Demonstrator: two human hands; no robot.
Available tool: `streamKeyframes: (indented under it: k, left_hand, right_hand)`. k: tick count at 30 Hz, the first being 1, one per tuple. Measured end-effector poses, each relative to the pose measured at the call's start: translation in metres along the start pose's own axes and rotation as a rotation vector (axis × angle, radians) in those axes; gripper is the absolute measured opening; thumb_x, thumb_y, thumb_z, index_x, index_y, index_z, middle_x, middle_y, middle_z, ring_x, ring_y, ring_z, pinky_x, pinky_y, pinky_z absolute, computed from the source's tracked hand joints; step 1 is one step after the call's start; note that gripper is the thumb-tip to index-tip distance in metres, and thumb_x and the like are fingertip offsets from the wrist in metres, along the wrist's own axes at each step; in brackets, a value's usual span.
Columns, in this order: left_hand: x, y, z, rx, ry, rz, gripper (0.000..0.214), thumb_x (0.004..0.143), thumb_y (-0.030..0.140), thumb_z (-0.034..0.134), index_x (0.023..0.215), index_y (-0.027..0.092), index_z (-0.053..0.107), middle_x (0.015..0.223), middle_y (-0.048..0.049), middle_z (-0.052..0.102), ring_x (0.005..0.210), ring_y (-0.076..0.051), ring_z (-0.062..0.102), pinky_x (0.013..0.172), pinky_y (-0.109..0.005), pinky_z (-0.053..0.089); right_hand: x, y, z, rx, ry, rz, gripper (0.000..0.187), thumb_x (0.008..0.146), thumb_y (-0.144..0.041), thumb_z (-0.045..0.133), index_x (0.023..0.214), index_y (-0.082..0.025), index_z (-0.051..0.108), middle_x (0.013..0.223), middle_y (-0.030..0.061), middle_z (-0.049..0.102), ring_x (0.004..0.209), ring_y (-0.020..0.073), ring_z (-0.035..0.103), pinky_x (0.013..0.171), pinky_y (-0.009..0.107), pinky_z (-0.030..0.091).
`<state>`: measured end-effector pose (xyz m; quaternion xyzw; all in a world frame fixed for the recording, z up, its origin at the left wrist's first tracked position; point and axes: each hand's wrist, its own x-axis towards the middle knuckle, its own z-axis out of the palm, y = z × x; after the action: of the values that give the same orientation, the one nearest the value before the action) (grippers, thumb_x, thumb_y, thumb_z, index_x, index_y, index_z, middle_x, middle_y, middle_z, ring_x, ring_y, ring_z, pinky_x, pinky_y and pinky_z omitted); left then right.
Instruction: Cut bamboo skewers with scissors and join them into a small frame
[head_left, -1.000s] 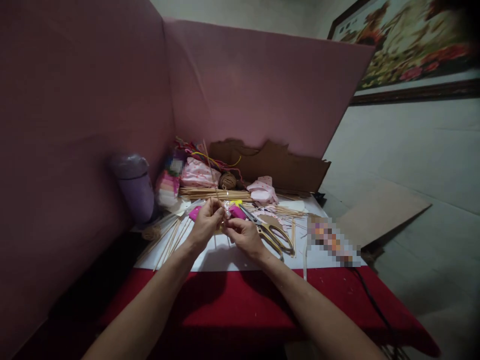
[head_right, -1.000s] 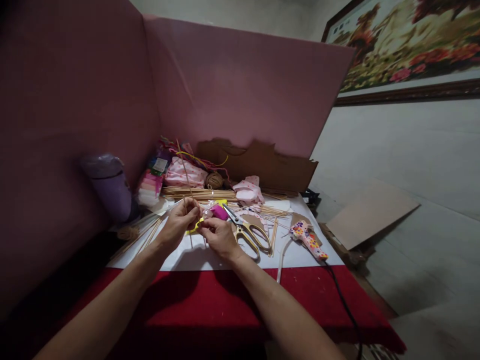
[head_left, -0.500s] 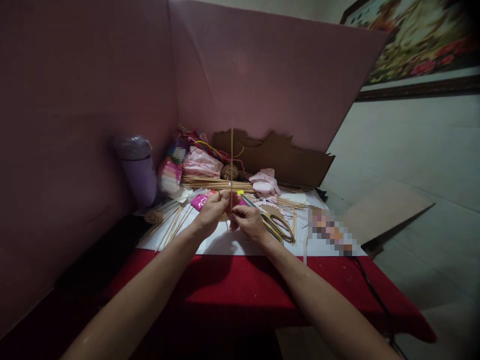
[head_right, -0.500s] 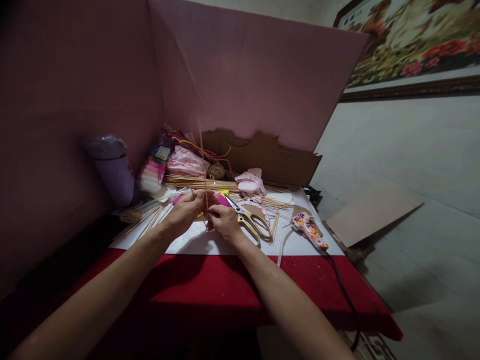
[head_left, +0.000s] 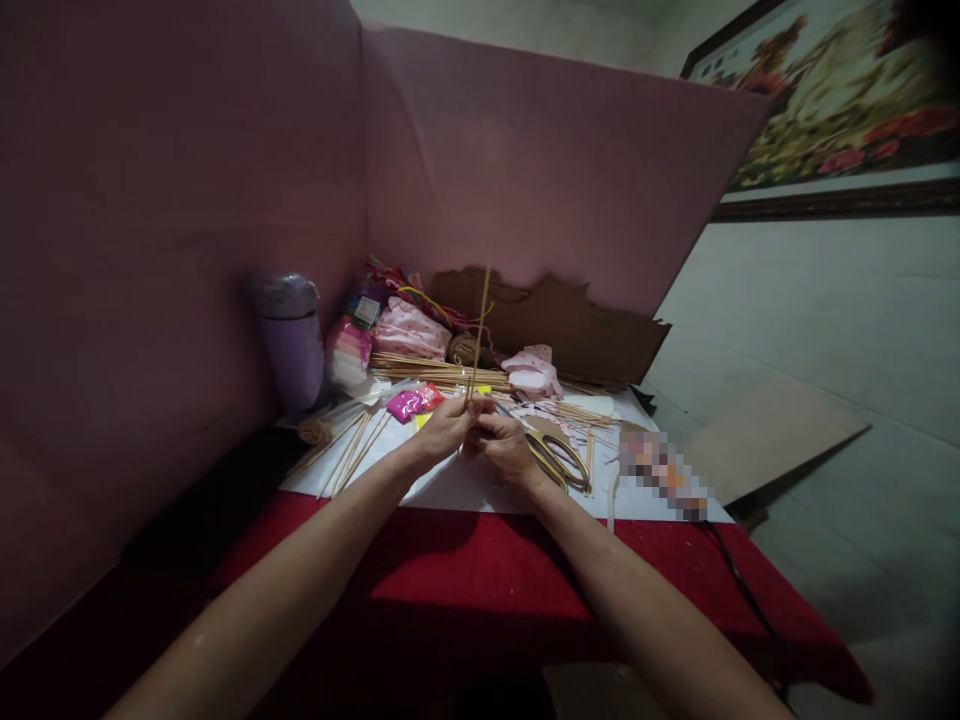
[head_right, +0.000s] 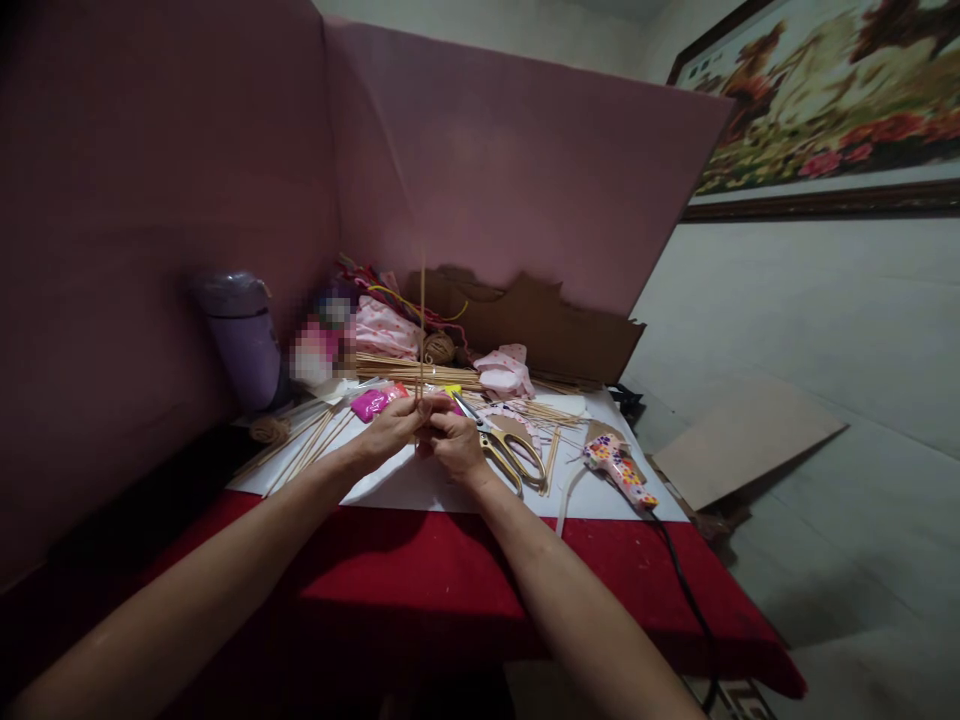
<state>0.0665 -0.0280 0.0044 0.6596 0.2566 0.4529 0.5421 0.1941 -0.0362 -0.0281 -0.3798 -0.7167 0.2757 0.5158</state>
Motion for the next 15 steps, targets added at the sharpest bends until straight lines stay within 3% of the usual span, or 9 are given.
streamKeyframes:
  k: [5, 8, 15]
  left_hand:
    - [0.0, -0.005, -0.004, -0.031, -0.044, -0.039, 0.067, 0.068, 0.066, 0.053, 0.101, 0.008, 0.064, 0.067, -0.0049, 0.06, 0.047, -0.01, 0.051, 0.041, -0.021, 0.038]
    - [-0.001, -0.01, -0.009, -0.104, -0.069, -0.071, 0.069, 0.072, 0.064, 0.051, 0.11, 0.008, 0.06, 0.069, -0.0065, 0.061, 0.046, -0.01, 0.051, 0.042, -0.022, 0.039]
    - [0.002, -0.007, -0.006, 0.002, 0.019, -0.015, 0.059, 0.07, 0.061, 0.057, 0.091, 0.008, 0.069, 0.081, -0.0104, 0.066, 0.08, -0.019, 0.059, 0.068, -0.028, 0.045]
  right_hand:
    - [0.0, 0.002, 0.004, 0.008, -0.011, 0.054, 0.02, 0.075, -0.03, 0.056, 0.058, -0.018, 0.057, 0.05, -0.0018, 0.056, 0.047, 0.0116, 0.053, 0.049, 0.022, 0.042]
    - [0.0, 0.003, 0.006, -0.041, -0.029, 0.053, 0.011, 0.073, -0.026, 0.056, 0.066, -0.018, 0.058, 0.053, -0.0018, 0.058, 0.05, 0.0126, 0.055, 0.052, 0.023, 0.043]
    - [-0.001, 0.009, 0.01, -0.082, -0.028, 0.022, 0.008, 0.071, -0.022, 0.055, 0.064, -0.017, 0.057, 0.053, -0.0026, 0.055, 0.049, 0.0116, 0.05, 0.051, 0.023, 0.04]
